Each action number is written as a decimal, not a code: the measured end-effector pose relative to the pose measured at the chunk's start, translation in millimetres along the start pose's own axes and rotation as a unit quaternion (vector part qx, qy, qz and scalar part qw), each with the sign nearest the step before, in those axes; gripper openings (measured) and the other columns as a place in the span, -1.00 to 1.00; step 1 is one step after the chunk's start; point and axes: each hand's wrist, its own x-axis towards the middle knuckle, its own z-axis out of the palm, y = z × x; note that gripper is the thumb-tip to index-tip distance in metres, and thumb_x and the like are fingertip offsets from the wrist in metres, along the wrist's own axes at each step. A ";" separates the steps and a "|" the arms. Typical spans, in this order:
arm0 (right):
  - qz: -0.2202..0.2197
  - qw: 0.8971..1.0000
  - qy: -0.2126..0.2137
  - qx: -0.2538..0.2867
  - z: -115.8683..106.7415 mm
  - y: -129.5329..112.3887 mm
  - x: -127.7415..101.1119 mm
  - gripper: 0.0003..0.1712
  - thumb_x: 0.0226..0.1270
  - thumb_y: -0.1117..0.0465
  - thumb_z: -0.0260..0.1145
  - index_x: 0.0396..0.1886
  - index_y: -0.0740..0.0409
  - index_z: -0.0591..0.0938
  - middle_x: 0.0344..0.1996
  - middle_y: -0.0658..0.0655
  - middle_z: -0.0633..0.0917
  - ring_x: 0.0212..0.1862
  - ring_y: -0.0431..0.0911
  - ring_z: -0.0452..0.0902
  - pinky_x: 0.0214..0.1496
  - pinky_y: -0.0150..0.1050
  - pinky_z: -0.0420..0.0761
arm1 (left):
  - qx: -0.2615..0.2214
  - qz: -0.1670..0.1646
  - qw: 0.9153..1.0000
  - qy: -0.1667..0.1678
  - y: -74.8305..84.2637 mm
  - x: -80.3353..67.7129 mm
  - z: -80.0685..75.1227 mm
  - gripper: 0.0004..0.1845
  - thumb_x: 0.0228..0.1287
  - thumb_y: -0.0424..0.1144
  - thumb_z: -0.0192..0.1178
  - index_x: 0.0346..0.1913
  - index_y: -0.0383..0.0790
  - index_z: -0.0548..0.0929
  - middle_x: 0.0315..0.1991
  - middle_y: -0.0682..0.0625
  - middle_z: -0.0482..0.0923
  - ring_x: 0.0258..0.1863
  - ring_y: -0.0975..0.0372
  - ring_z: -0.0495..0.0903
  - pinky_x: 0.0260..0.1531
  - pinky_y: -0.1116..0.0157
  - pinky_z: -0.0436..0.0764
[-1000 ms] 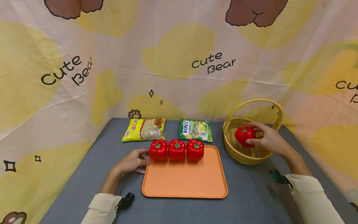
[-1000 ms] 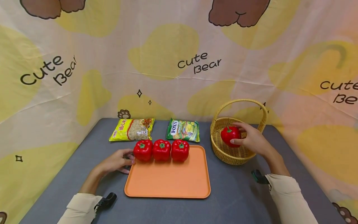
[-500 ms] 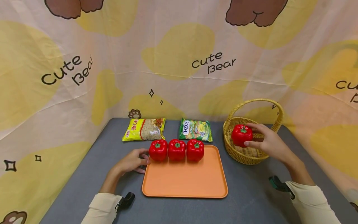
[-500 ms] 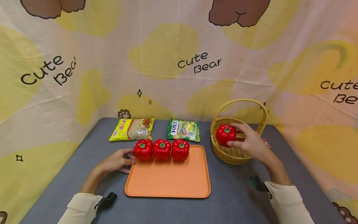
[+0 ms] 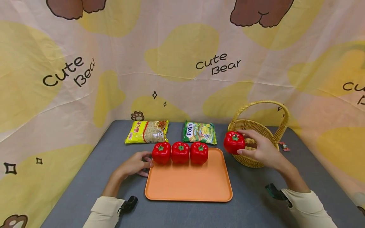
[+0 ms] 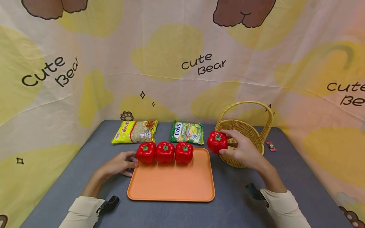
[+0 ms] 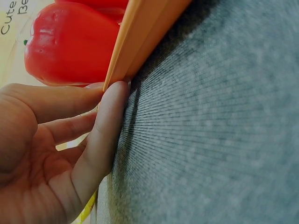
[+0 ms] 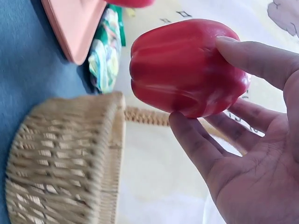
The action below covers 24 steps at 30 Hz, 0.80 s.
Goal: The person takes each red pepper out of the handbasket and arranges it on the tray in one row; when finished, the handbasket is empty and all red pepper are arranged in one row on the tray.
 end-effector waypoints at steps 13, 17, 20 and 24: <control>0.027 0.999 -0.043 0.006 36.9 9.6 6.4 -0.14 0.09 0.07 0.51 0.38 0.05 0.37 0.32 0.14 0.42 0.25 0.20 0.43 0.08 0.13 0.62 | -0.001 0.000 1.000 -0.001 1.4 0.0 -0.4 -0.41 0.27 -0.37 0.22 0.34 -0.39 0.33 -0.09 -0.21 0.48 -0.22 0.11 0.55 -0.39 0.12 0.74; 0.022 0.999 -0.049 0.000 46.0 11.9 7.4 -0.17 0.08 0.11 0.51 0.36 0.08 0.39 0.29 0.19 0.44 0.24 0.23 0.43 0.09 0.13 0.61 | -0.005 0.012 1.000 -0.015 1.3 -0.6 -1.0 -0.39 0.28 -0.37 0.19 0.36 -0.45 0.28 -0.08 -0.24 0.46 -0.22 0.12 0.56 -0.37 0.11 0.75; 0.017 0.999 -0.050 -0.012 51.4 13.4 8.2 -0.18 0.09 0.11 0.51 0.36 0.08 0.40 0.27 0.20 0.46 0.25 0.20 0.42 0.17 0.17 0.54 | -0.003 0.017 1.000 -0.021 0.7 -0.3 -0.9 -0.39 0.29 -0.38 0.17 0.36 -0.47 0.26 -0.07 -0.26 0.45 -0.22 0.12 0.56 -0.36 0.11 0.74; 0.019 0.998 -0.052 -0.014 56.7 15.8 9.4 -0.18 0.09 0.12 0.51 0.36 0.11 0.40 0.26 0.20 0.48 0.22 0.14 0.44 0.20 0.18 0.52 | -0.006 0.006 1.000 -0.010 1.1 -0.1 0.2 -0.41 0.28 -0.38 0.19 0.35 -0.43 0.30 -0.09 -0.23 0.47 -0.22 0.12 0.56 -0.38 0.11 0.75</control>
